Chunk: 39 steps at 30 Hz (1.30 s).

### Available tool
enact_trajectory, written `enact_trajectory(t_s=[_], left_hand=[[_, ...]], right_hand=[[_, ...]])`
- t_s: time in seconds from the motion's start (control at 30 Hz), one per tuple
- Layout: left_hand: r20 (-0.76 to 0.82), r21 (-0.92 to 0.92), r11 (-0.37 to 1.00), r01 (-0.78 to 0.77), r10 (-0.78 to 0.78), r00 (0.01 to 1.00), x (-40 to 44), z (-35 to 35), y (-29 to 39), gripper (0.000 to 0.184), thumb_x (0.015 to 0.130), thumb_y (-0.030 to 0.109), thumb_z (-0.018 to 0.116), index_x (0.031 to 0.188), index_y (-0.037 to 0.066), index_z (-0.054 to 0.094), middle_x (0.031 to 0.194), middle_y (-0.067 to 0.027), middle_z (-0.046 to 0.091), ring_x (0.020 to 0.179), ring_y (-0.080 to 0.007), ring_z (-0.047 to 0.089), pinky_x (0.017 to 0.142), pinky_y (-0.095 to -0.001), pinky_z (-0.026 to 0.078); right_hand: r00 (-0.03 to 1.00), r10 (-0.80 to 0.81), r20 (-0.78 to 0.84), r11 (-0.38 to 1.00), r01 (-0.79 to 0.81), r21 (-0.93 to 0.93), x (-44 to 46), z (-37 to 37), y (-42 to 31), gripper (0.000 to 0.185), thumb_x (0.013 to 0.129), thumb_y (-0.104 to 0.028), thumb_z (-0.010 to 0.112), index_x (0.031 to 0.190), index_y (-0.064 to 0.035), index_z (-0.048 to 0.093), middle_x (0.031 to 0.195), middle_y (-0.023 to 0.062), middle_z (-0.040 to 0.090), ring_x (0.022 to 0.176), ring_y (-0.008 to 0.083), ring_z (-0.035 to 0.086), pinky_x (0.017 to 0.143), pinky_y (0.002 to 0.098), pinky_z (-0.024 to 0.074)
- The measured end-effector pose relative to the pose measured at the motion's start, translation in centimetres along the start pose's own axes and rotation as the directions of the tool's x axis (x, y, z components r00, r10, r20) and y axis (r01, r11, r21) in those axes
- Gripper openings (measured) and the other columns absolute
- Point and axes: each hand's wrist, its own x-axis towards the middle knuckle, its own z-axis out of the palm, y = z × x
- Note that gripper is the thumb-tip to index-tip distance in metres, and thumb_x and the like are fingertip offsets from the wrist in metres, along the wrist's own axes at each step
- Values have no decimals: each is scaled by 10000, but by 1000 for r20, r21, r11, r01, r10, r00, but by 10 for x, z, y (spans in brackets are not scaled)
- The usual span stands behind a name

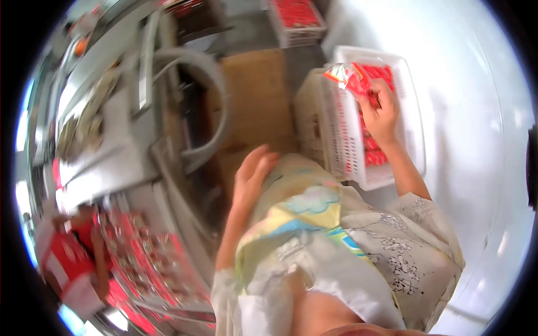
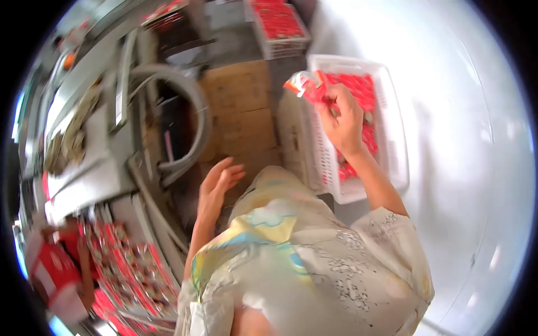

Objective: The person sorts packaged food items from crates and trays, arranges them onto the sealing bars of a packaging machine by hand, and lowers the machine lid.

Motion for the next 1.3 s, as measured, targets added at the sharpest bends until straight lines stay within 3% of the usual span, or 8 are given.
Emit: enact_trajectory(t_s=[0.07, 0.13, 0.27, 0.4, 0.57, 0.73, 0.77, 1.3], left_hand=[[81, -306, 952, -3, 30, 996, 8, 5, 16, 609, 978, 466, 415, 1390, 21, 367, 1259, -134, 570, 1145, -255, 563, 964, -358, 418], [57, -755, 656, -8, 78, 995, 7, 6, 27, 655, 959, 542, 373, 1380, 40, 371, 1266, -134, 559, 1163, -251, 544, 966, -380, 411], [-420, -714, 506, -484, 243, 874, -59, -44, 3, 488, 962, 437, 467, 1252, 44, 484, 1145, -79, 598, 1035, -196, 575, 915, -369, 455], [-743, -552, 473, -687, 94, 662, -121, -64, -27, 327, 934, 277, 585, 1176, 75, 496, 1003, -15, 570, 899, -127, 573, 789, -329, 496], [-742, -569, 563, -599, -37, 670, -186, -84, -54, 422, 912, 410, 581, 1180, 98, 488, 976, -5, 563, 869, -142, 570, 735, -334, 501], [-599, -643, 637, -425, -72, 797, -233, -126, -89, 447, 946, 484, 481, 1151, 91, 544, 1016, -28, 641, 870, -120, 622, 647, -244, 501], [-492, -726, 523, -446, 59, 869, -243, -136, -98, 407, 950, 458, 493, 1127, 96, 551, 1001, -4, 641, 860, -92, 614, 640, -228, 492], [-664, -686, 443, -577, -58, 745, -220, -200, -71, 169, 890, 164, 637, 1034, 107, 569, 912, 22, 639, 772, -72, 588, 648, -202, 477]], right_hand=[[988, -89, 124, 963, 54, 264, 10, 43, -47, 151, 790, 17, 650, 905, -33, 565, 844, 96, 587, 751, 209, 586, 639, 301, 469], [926, -275, 260, 861, 116, 495, 4, 83, -84, 248, 738, 36, 697, 939, -45, 575, 899, 109, 599, 783, 268, 601, 685, 311, 485], [624, -542, 563, 648, -117, 753, -41, 135, -167, 330, 701, -57, 772, 965, -36, 574, 920, 111, 602, 841, 242, 604, 747, 318, 483], [72, -454, 888, 423, -860, 286, -76, 166, -190, 311, 862, -317, 676, 956, -29, 601, 911, 38, 601, 788, 111, 555, 699, 266, 464], [-254, -435, 864, 646, -756, 104, -91, 192, -276, 214, 908, -271, 623, 863, -61, 629, 783, -52, 593, 698, 29, 515, 642, 193, 426], [-313, -443, 840, 638, -768, 50, -96, 225, -332, 150, 904, -225, 630, 895, -76, 634, 813, -49, 607, 730, 25, 539, 685, 188, 443], [-326, -448, 832, 651, -757, 55, -94, 227, -341, 145, 902, -222, 632, 891, -77, 628, 816, -48, 605, 734, 25, 539, 687, 190, 445], [-461, -483, 745, 615, -784, -87, -83, 324, -354, 95, 863, -137, 668, 858, -68, 604, 851, -7, 621, 816, 65, 576, 777, 217, 459]])
